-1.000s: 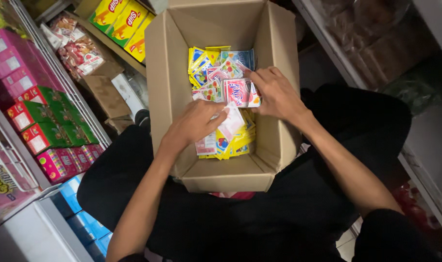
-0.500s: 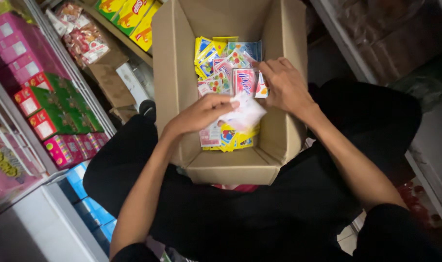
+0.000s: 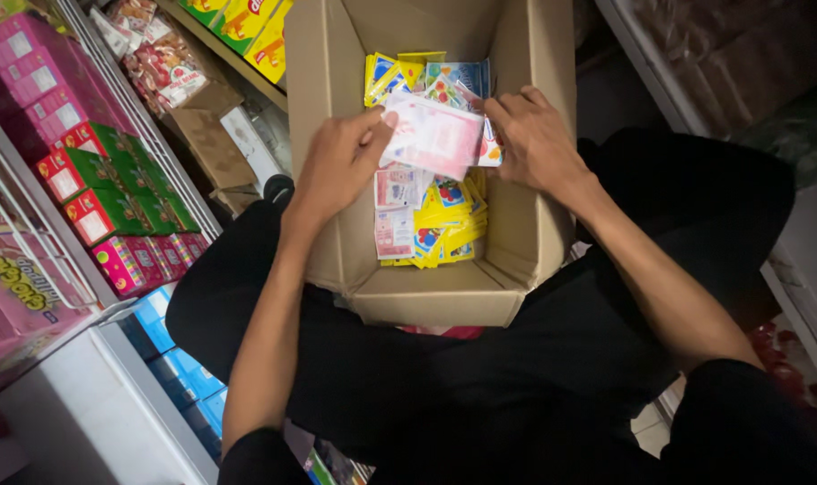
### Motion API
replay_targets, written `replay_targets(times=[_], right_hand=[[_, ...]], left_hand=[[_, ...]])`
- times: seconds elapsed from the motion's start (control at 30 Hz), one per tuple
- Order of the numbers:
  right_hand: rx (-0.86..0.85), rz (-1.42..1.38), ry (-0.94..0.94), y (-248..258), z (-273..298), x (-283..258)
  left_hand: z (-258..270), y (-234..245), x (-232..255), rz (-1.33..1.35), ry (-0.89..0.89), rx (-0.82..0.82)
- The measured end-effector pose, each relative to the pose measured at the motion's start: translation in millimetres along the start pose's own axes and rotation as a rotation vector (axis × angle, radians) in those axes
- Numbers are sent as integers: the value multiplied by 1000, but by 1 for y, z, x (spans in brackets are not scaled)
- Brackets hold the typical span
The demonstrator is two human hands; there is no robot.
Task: The person sits on the floor and repeatedly picks up small snack packets from a cardboard box, stacks them, and places them back into the box. The person also briefly places a stack of packets onto a nearby shelf before returning to the box.
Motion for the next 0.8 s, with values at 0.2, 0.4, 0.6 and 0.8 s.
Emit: replay_targets(times=[0.2,0.4,0.6,0.8], right_hand=[[29,91,44,-12,3,6],[79,14,83,-6,4,3],[30,45,72,-4,2,-3],[9,35,84,-5,1,-5]], left_hand=[[18,-24,14,870,75,-172],[18,-16,27,-377,-386,-15],[18,7,14,-353,-333,75],[17,-11,22,-321,-468,28]])
Point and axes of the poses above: each hand's wrist, its own z-axis away from the middle knuckle, its own y-axis out of the back of the hand, x = y × z, the point moved 6 cm from there along -z, towards the middle knuckle, and after that the axes turned 6 degrees about z, right-handed, at the moved point
